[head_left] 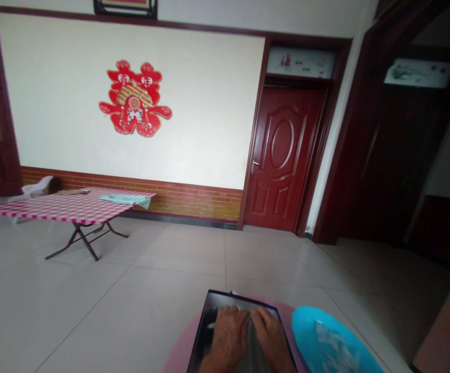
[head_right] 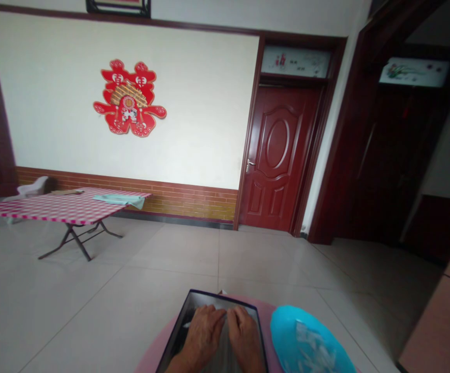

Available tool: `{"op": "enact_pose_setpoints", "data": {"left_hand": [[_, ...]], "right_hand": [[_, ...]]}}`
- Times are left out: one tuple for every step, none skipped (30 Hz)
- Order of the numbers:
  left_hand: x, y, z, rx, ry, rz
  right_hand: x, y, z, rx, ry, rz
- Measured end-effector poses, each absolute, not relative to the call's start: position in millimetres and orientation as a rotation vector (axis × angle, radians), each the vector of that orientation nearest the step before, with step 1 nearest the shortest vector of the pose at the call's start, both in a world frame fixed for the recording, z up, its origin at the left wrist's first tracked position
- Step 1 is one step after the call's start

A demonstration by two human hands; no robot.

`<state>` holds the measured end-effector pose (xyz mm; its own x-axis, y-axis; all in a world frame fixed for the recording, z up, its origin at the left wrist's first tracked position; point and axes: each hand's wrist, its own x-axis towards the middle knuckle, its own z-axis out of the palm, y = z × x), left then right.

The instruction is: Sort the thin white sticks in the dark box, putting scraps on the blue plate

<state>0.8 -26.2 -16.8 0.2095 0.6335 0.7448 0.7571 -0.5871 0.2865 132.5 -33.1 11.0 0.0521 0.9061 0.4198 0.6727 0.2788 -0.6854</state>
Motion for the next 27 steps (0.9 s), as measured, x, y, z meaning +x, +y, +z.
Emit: {"op": "enact_pose_setpoints", "data": {"left_hand": [[1.0,-26.8,-16.5,-2.326,-1.344,-1.327],[1.3,-27.2,-16.5,-2.323,-1.332,-1.335],[1.6,-27.4,-16.6,-2.324,-1.325,-1.343],[1.9,-27.3,-16.7,-2.328,-1.323,-1.349],[2.1,-27.0,-16.7,-2.335,-1.324,-1.349],[2.3,-26.6,-16.6,-2.344,-1.33,-1.344],[2.4,-26.1,-16.5,-2.354,-1.341,-1.334],[2.5,-25.7,-16.3,-2.363,-1.356,-1.321],[2.5,-25.4,-16.2,-2.37,-1.373,-1.308],[2.5,-25.1,-16.4,-2.378,-1.387,-1.296],[2.4,-25.0,-16.7,-2.383,-1.4,-1.288],[2.4,-25.0,-17.4,-2.383,-1.406,-1.285],[2.3,-25.1,-18.2,-2.38,-1.407,-1.285],[2.2,-25.3,-19.0,-2.374,-1.404,-1.288],[2.1,-25.5,-19.7,-2.371,-1.4,-1.291],[2.1,-25.7,-20.1,-2.372,-1.398,-1.292],[2.0,-25.9,-20.2,-2.38,-1.397,-1.288],[2.0,-26.0,-20.0,-2.391,-1.397,-1.282],[2.0,-26.1,-19.6,-2.397,-1.401,-1.275],[2.0,-26.1,-19.1,-2.403,-1.407,-1.263],[2.0,-26.1,-18.7,-2.409,-1.416,-1.246],[2.1,-26.0,-18.6,-2.409,-1.425,-1.232],[2.1,-25.9,-18.8,-2.398,-1.43,-1.225],[2.2,-25.9,-19.2,-2.383,-1.429,-1.225],[2.2,-25.9,-19.8,-2.37,-1.42,-1.232],[2.2,-26.1,-20.3,-2.361,-1.405,-1.242],[2.2,-26.4,-20.6,-2.355,-1.391,-1.253]], "right_hand": [[132.4,-32.6,10.5,-1.468,-1.682,0.338],[132.6,-32.1,10.1,-1.475,-1.678,0.346],[133.0,-31.8,9.8,-1.477,-1.673,0.359],[133.6,-31.6,9.5,-1.478,-1.663,0.371],[134.3,-31.4,9.3,-1.477,-1.65,0.377],[135.0,-31.3,9.0,-1.477,-1.639,0.376],[135.7,-31.2,8.8,-1.475,-1.632,0.372],[136.1,-31.2,8.6,-1.474,-1.631,0.367],[136.4,-31.0,8.4,-1.475,-1.636,0.366],[136.4,-30.9,8.0,-1.475,-1.645,0.366],[136.2,-30.6,7.6,-1.475,-1.658,0.367],[135.9,-30.3,7.0,-1.473,-1.668,0.365],[135.5,-30.0,6.4,-1.473,-1.675,0.362],[135.3,-29.7,5.7,-1.475,-1.679,0.357],[135.1,-29.5,5.0,-1.479,-1.681,0.352],[135.1,-29.4,4.4,-1.485,-1.682,0.347],[135.1,-29.3,4.0,-1.489,-1.685,0.344],[135.3,-29.4,3.8,-1.493,-1.685,0.344],[135.3,-29.6,3.8,-1.494,-1.683,0.349],[135.4,-29.8,4.0,-1.493,-1.682,0.356],[135.3,-30.1,4.2,-1.491,-1.68,0.359],[135.1,-30.2,4.4,-1.492,-1.678,0.357],[134.9,-30.2,4.5,-1.494,-1.679,0.349],[134.7,-30.1,4.5,-1.498,-1.682,0.335],[134.6,-29.9,4.4,-1.502,-1.687,0.32],[134.5,-29.6,4.2,-1.509,-1.69,0.31],[134.6,-29.4,4.2,-1.514,-1.691,0.308]]}}
